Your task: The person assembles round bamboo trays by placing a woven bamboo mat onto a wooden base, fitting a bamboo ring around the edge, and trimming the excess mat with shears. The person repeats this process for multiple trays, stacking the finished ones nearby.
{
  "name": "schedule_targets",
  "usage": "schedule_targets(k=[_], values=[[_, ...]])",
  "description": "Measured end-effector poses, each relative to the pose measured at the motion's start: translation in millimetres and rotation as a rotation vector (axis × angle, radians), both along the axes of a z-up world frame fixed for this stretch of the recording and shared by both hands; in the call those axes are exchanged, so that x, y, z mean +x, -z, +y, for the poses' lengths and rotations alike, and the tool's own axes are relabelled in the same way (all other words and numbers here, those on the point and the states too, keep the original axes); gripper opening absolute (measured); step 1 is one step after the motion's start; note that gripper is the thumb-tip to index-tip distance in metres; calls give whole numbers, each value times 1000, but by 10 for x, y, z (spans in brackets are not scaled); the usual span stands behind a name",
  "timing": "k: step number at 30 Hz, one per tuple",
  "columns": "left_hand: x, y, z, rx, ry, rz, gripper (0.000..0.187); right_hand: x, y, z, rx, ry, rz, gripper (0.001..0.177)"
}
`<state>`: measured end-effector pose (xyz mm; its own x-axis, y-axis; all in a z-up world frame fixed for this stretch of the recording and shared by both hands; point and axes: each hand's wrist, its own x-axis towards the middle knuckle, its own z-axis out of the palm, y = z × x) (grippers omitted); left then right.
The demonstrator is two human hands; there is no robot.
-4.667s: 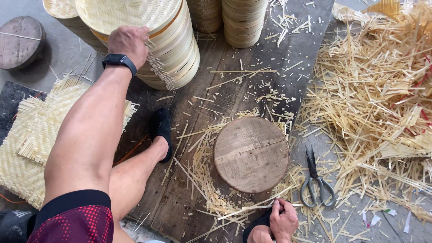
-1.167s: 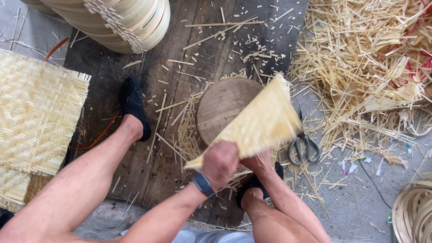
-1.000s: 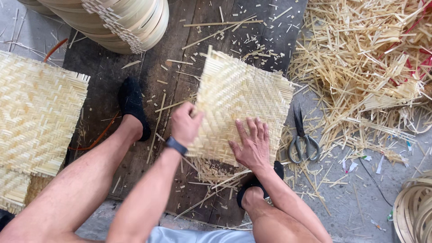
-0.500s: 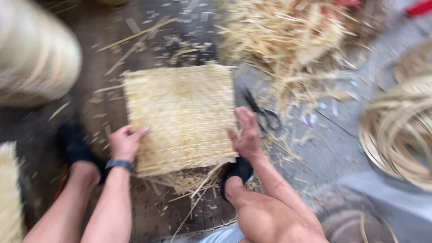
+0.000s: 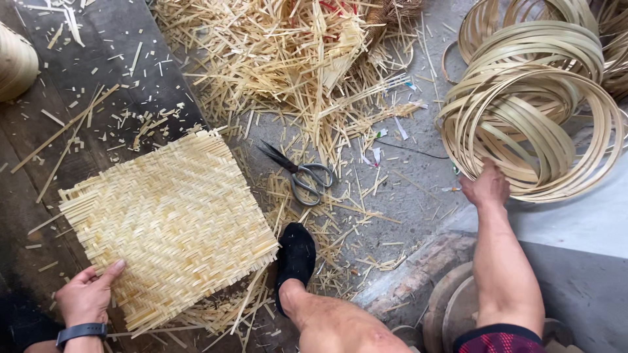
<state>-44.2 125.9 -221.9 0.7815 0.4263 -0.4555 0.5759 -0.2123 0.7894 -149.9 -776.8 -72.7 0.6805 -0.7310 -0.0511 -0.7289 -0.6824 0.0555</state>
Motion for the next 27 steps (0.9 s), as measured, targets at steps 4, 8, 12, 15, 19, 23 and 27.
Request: schedule_targets(k=[4,8,12,15,19,23,27], values=[[37,44,43,42,20,21,44,10,285,281,-20,-59,-2,22],[28,43,47,104,18,35,56,-33,358,1380,245,-100,-50,17],[71,11,21,140,32,72,62,-259,545,2601,498,-301,45,23],[76,-57,-22,201,28,125,62,-360,669,3051,454,-525,-59,22],[96,-68,-52,124,30,45,61,-413,681,3224,521,-537,-150,44],[110,-137,-100,149,37,69,62,-369,552,3139,512,-500,-182,41],[62,-219,-139,157,36,81,58,-326,372,3072,412,-615,-272,49]])
